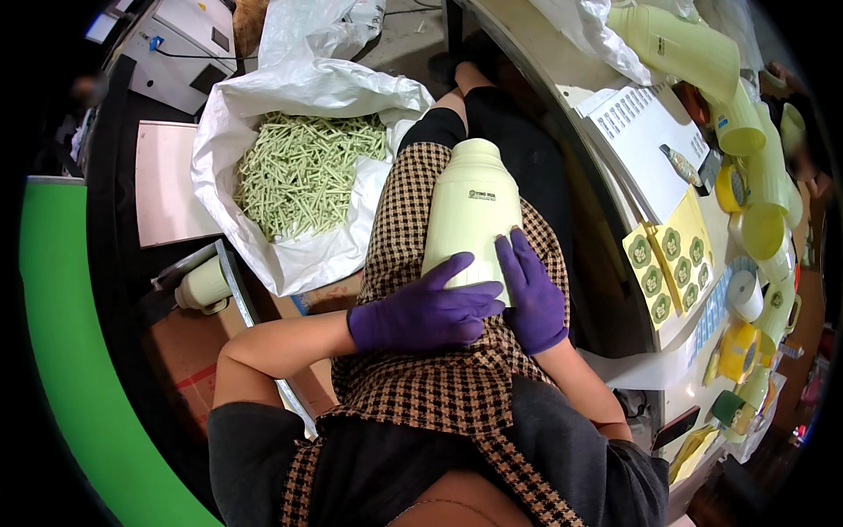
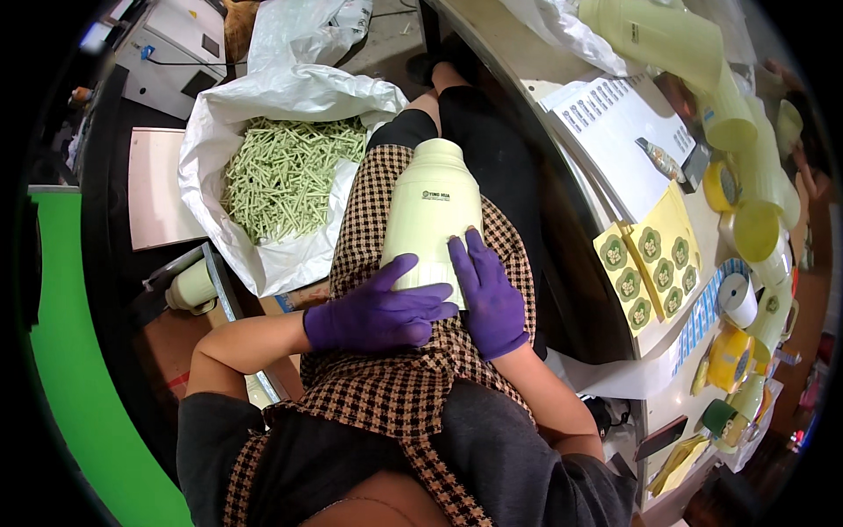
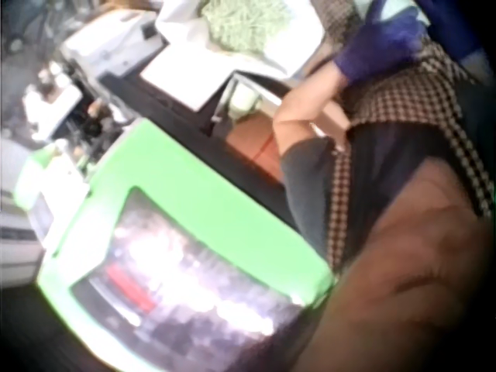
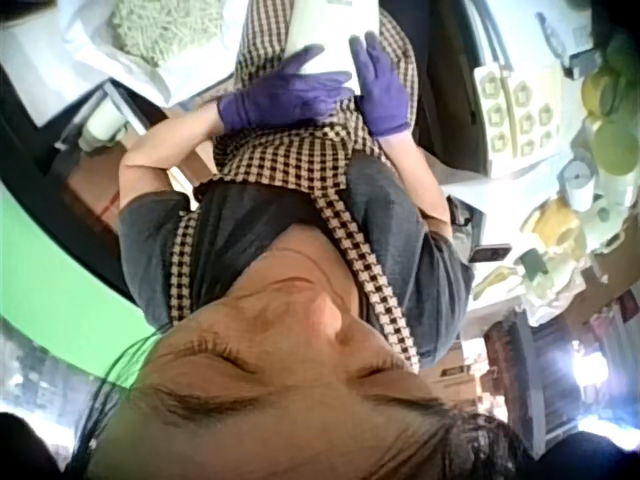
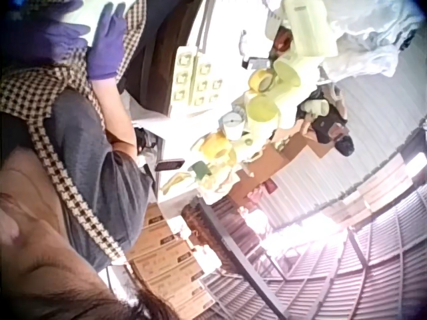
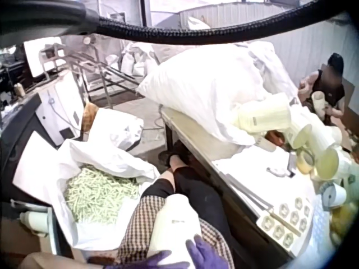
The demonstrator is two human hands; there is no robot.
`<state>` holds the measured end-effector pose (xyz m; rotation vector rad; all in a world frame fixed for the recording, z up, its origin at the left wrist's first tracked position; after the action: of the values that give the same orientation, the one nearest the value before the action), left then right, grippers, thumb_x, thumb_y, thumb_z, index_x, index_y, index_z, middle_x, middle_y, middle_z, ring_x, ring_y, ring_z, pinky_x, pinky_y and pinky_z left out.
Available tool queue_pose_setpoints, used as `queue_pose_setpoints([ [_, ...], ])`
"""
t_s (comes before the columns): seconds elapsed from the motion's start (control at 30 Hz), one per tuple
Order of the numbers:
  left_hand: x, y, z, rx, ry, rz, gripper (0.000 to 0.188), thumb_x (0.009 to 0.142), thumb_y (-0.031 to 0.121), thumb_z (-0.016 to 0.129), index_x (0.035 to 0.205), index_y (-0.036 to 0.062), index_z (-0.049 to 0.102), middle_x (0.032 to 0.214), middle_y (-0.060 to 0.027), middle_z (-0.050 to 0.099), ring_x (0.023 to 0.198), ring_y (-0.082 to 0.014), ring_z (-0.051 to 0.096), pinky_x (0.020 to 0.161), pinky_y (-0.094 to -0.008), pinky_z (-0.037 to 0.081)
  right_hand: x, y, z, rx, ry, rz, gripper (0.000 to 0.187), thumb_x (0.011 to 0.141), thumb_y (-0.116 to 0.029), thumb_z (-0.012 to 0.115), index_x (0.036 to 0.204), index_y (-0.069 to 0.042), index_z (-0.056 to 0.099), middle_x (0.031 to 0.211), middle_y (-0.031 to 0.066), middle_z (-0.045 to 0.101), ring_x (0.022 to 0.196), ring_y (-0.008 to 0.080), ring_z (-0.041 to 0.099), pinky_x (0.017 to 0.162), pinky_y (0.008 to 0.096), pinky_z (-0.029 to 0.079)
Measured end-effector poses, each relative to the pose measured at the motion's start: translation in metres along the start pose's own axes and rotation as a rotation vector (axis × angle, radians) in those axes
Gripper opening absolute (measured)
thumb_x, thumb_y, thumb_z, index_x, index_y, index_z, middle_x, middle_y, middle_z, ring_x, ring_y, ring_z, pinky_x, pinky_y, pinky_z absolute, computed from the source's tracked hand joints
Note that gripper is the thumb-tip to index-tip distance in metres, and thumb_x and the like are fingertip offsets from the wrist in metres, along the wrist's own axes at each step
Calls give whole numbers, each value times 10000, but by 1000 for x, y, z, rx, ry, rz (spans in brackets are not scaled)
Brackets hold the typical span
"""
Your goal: The person picks up a light-colored plastic container, peels a circular label from a sheet, and applies the label to the front of the container. The person then picks up a plastic handle piece, snaps it into the top of the container, and places the completed unit into a box.
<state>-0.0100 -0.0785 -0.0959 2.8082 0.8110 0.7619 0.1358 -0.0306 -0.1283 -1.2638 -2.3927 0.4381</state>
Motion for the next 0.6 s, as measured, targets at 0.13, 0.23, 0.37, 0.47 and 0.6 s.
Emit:
queue_pose_setpoints([
  [0.13,17,8,5,91,-65,-22,138,905,272,671,808,228,583,1169,69,747,1268,-168,612,1249,-574,150,-3,2,4,19,-6,22,725,842,33,628,1524,-138,454,1506,148,504,1243,325,606,797,341,597],
  [0.23,-2,9,1,101,-81,-38,107,893,260,678,798,238,635,1206,91,734,1324,-169,555,1249,-574,150,-7,-3,5,-2,14,0,723,844,43,612,1524,-149,459,1507,138,506,1227,353,608,758,340,601],
  [0.37,-41,4,-10,78,-113,-145,42,876,240,687,835,250,685,1282,116,709,1381,-168,480,1252,-570,131,-7,-9,5,-50,58,-37,726,843,76,587,1518,-168,476,1496,126,519,1198,392,614,675,336,603],
  [0.47,-54,2,-20,167,-77,-188,34,860,223,696,829,227,684,1345,100,689,1395,-165,471,1269,-555,57,-4,-8,3,-16,40,-16,744,837,86,585,1525,-169,466,1511,130,510,1231,376,613,718,355,606],
  [0.6,-104,-9,-41,-148,164,-658,157,946,185,625,1056,105,702,1279,-52,711,1313,-228,556,1244,-547,168,-2,22,-6,370,147,55,732,787,112,542,1488,-99,512,1521,203,506,1327,362,572,1027,396,527],
])
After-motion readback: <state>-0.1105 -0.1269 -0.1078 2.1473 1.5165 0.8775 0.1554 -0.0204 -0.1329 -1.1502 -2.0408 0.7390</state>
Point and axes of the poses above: each hand's wrist, its own x-axis towards the middle knuckle, its own z-axis out of the palm, y = z × x, the point moved 6 cm from there along x, towards the middle knuckle
